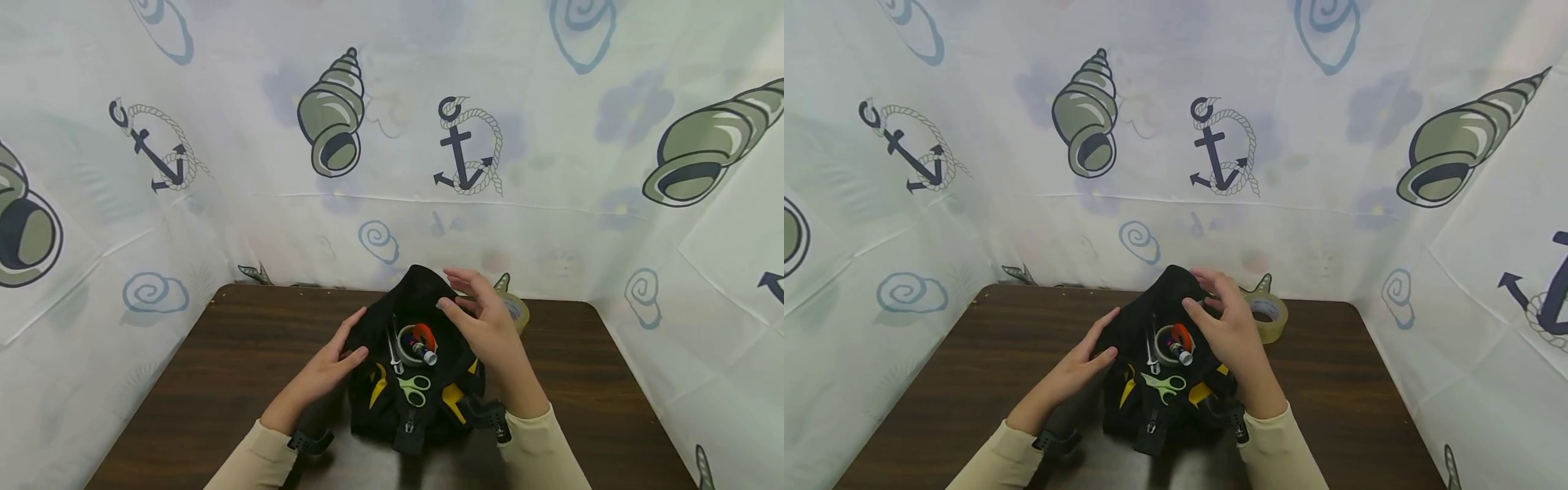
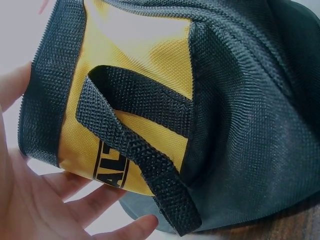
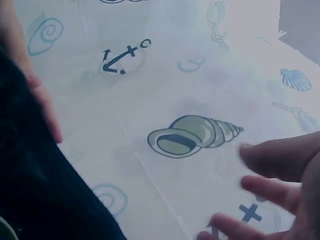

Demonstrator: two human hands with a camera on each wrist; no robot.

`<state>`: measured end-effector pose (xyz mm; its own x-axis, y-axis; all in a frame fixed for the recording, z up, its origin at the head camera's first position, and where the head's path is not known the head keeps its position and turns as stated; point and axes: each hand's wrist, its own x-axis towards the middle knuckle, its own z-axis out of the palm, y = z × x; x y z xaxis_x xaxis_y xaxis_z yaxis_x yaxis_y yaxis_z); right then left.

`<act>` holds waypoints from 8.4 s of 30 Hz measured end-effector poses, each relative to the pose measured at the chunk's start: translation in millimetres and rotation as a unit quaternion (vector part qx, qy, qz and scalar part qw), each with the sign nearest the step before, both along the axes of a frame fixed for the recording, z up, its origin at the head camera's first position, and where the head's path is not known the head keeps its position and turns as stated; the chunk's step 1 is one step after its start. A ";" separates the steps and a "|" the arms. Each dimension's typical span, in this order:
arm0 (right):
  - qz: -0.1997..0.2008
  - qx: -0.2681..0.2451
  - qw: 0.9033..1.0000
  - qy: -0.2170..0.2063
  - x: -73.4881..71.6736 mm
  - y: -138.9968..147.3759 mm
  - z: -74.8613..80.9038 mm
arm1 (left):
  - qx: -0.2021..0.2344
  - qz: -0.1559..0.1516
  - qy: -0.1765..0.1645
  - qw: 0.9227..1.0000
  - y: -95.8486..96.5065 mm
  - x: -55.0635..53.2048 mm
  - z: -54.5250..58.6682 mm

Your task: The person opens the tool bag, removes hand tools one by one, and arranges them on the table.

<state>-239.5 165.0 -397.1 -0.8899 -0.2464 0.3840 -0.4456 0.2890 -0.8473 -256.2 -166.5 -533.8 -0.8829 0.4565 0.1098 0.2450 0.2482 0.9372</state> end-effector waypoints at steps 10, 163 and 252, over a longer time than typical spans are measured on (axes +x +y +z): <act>0.050 0.086 0.991 -0.089 -22.4 -22.8 11.5 | 0.001 0.003 0.002 1.000 1.6 -0.6 -0.2; -0.290 -0.122 0.949 -0.013 -64.8 164.5 -127.2 | -0.001 0.007 0.006 1.000 2.4 1.2 -8.4; -0.380 0.049 0.924 0.014 -49.0 156.4 -92.4 | 0.007 -0.003 0.002 1.000 3.7 -1.7 -10.7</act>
